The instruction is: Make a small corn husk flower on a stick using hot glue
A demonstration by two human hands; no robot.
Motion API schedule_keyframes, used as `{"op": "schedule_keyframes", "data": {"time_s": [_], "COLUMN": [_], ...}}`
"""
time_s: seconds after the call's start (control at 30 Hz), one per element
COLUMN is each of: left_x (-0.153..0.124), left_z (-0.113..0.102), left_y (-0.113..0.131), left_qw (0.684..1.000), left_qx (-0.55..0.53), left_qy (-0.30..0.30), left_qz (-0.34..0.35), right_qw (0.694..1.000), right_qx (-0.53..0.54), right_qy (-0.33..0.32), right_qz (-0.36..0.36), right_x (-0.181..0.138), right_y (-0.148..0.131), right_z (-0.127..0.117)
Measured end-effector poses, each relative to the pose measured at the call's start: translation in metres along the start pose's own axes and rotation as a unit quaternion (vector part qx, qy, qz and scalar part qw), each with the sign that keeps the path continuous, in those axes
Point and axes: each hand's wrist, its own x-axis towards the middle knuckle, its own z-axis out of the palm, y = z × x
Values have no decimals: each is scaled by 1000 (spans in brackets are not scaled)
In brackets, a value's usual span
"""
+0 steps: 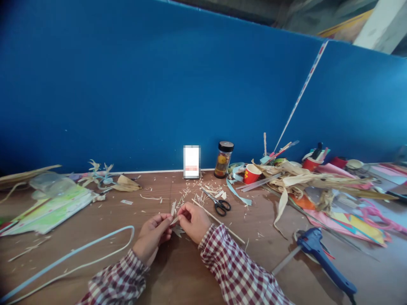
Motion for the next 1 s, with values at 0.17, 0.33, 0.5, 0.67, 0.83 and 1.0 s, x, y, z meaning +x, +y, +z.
{"op": "schedule_keyframes", "data": {"time_s": [0.17, 0.33, 0.5, 0.67, 0.83, 1.0], "left_x": [2, 2, 2, 1, 0, 1], "left_z": [0, 0, 1, 1, 1, 1], "left_y": [-2, -2, -2, -1, -1, -3], "left_qw": [1000, 1000, 999, 999, 999, 1000], "left_qx": [-17, -24, -39, -42, -35, -17], "left_qy": [4, 7, 6, 5, -1, -6], "left_qz": [5, 6, -7, -27, -24, -14], "right_qw": [991, 954, 944, 940, 934, 946], "right_qx": [126, 283, 311, 322, 335, 303], "right_qy": [9, -8, -6, 28, 30, 37], "right_qz": [45, 104, 110, 113, 120, 111], "right_x": [2, 2, 1, 2, 3, 1], "right_y": [6, 13, 13, 13, 12, 8], "right_z": [8, 17, 18, 16, 16, 17]}}
